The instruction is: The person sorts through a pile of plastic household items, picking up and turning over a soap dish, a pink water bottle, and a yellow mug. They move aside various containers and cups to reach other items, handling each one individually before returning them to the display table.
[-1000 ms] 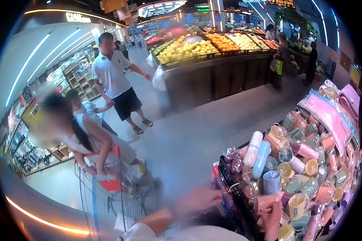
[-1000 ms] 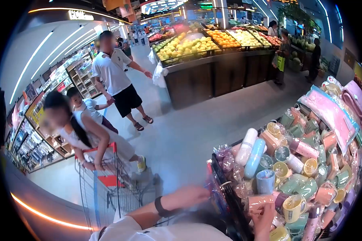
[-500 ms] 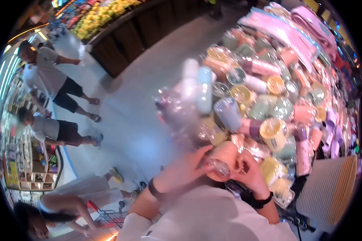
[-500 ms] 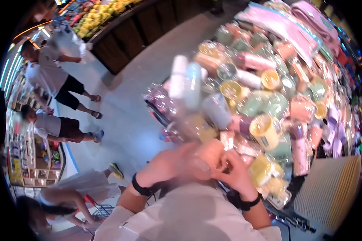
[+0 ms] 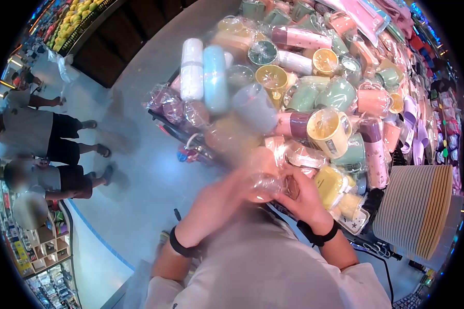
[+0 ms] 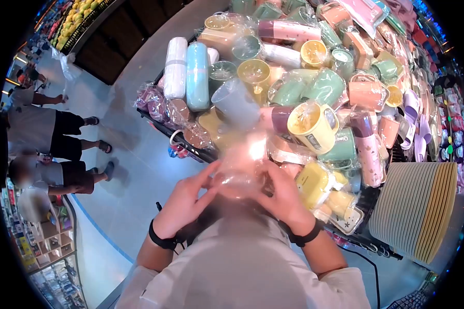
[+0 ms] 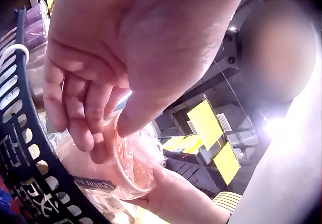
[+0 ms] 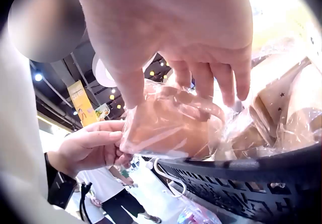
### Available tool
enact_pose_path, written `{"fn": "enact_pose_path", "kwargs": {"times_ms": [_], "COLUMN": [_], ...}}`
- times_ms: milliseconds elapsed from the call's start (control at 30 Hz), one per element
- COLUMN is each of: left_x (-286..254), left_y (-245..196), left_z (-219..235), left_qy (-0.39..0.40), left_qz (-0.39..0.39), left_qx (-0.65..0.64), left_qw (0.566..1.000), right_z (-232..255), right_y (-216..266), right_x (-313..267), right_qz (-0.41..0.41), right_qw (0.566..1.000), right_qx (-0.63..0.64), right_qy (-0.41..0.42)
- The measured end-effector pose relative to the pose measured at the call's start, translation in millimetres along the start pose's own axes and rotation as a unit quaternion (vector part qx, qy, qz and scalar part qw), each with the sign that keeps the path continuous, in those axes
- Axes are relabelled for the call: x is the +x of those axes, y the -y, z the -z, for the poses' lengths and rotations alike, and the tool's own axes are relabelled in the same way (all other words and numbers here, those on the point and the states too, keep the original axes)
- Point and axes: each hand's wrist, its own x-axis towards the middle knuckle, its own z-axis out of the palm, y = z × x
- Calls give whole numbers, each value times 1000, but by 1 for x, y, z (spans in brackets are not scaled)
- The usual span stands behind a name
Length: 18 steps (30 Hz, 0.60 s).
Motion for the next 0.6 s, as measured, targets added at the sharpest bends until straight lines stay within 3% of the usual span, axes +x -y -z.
{"fn": "enact_pose_path", "kwargs": {"times_ms": [33,133,233,333,467,533,600], "left_x": [4,35,69,77,71,72,69], "left_y": [-2,-12,-9,-19,-6,6,4], "left_z": [2,28,49,51,30,24,19], "left_qy": [-5,-29,-50,-72,-59,-50,-55], "left_qz": [-8,-50,-127,-127,-127,-109,-123], "left_qx": [-9,-13,46,46,186,203,208], "left_qw": [1000,998,990,988,973,972,969], "right_z": [-2,8,34,34,5,-1,-6], "right_y": [1,4,34,36,30,16,3], "right_x": [3,42,75,85,72,72,66], "right_qz": [-45,97,24,30,58,225,189], "right_qw": [996,992,999,999,987,945,956], "right_qx": [71,10,-44,-26,-144,-236,-225], "right_qy": [-9,-77,-7,18,37,5,21]}}
